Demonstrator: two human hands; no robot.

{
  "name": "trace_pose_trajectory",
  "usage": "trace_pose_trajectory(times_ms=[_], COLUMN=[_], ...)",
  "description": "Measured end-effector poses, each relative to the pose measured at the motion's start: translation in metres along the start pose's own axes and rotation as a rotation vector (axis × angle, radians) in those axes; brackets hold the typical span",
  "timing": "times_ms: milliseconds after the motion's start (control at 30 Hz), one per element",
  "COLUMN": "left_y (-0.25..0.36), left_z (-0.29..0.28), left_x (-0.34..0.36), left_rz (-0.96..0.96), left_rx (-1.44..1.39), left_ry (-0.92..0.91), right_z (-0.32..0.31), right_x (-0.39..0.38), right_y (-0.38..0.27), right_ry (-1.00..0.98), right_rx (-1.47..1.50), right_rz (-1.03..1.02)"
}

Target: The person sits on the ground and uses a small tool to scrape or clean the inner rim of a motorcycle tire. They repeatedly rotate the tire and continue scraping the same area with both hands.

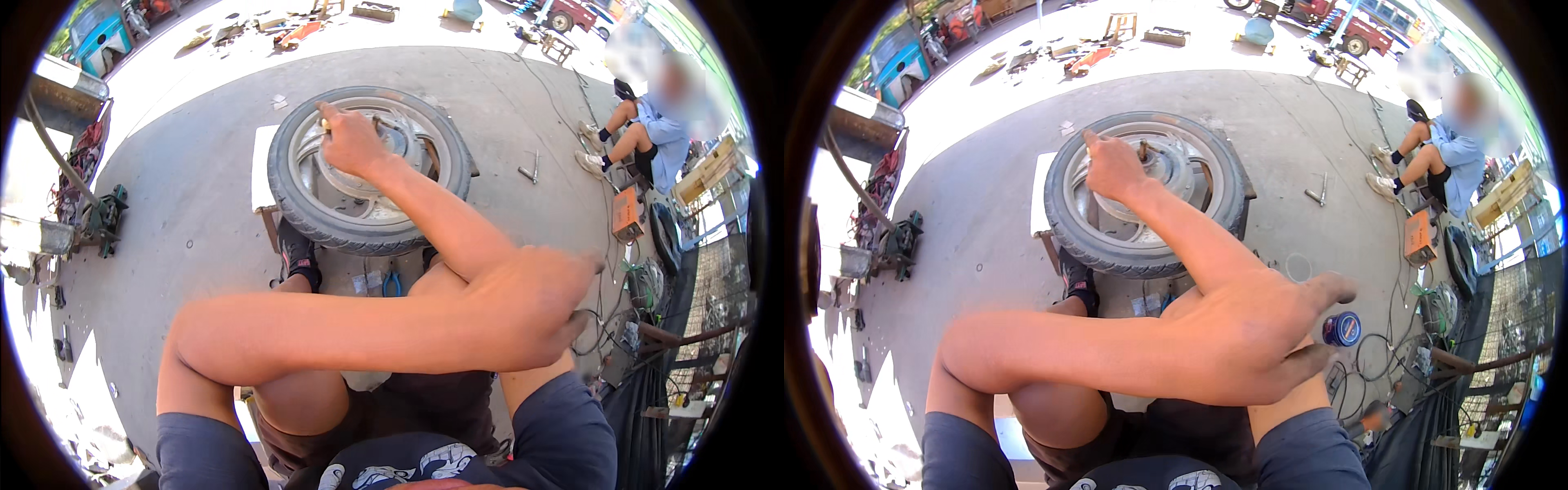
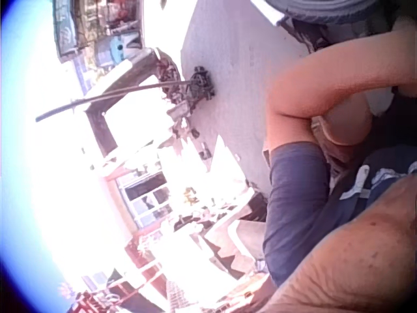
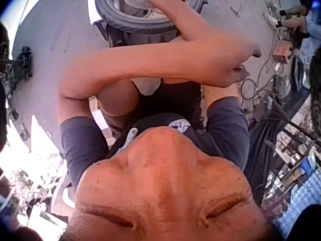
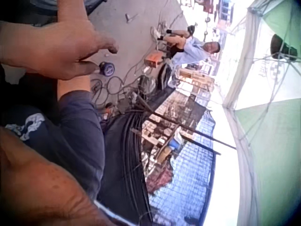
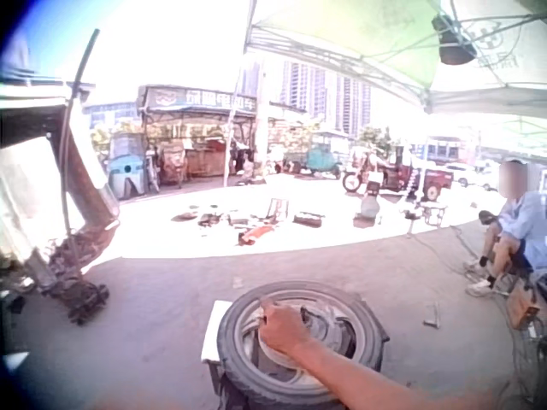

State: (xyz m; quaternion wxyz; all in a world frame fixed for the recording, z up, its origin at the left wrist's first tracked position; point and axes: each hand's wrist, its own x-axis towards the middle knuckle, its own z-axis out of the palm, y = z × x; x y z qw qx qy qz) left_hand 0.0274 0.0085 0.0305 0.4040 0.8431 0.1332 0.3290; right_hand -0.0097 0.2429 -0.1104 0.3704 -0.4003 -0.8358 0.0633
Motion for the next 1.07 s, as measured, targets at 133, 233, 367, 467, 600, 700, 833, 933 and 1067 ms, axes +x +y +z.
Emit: trace_pose_trajectory(times_ms=[133,233,367,467,600,700,833,933,1067], left_y=[-0.013,-0.024,-0.016,-0.023,-0.023,-0.038,-0.043,-0.039,-0.031], left_z=[-0.007,-0.010,-0.044,-0.089,-0.134,-0.148,-0.143,-0.130,-0.110], left_x=[-0.012,-0.015,-0.011,-0.022,-0.050,-0.083,-0.095,-0.086,-0.057], left_rz=[-0.094,-0.086,-0.220,-0.306,-0.315,-0.373,-0.458,-0.471,-0.468], left_rx=[-0.030,-0.048,-0.106,-0.201,-0.377,-0.430,-0.421,-0.386,-0.332], left_ry=[0.024,0.058,0.156,0.479,0.831,0.938,1.002,0.922,0.764], right_z=[0.013,0.010,0.004,0.000,-0.002,0.005,0.004,0.004,-0.002], right_x=[0.005,0.002,-0.002,0.000,-0.003,-0.004,0.001,0.002,0.005], right_y=[-0.004,-0.006,-0.004,-0.025,-0.021,-0.012,-0.015,-0.015,-0.009], right_ry=[-0.048,-0.052,-0.016,-0.062,-0.035,-0.087,-0.093,-0.018,-0.168], right_rx=[0.041,0.034,-0.002,0.053,0.062,0.070,0.043,0.048,0.078], right_rz=[0.001,0.021,-0.023,-0.076,-0.074,0.008,0.006,-0.007,0.063])
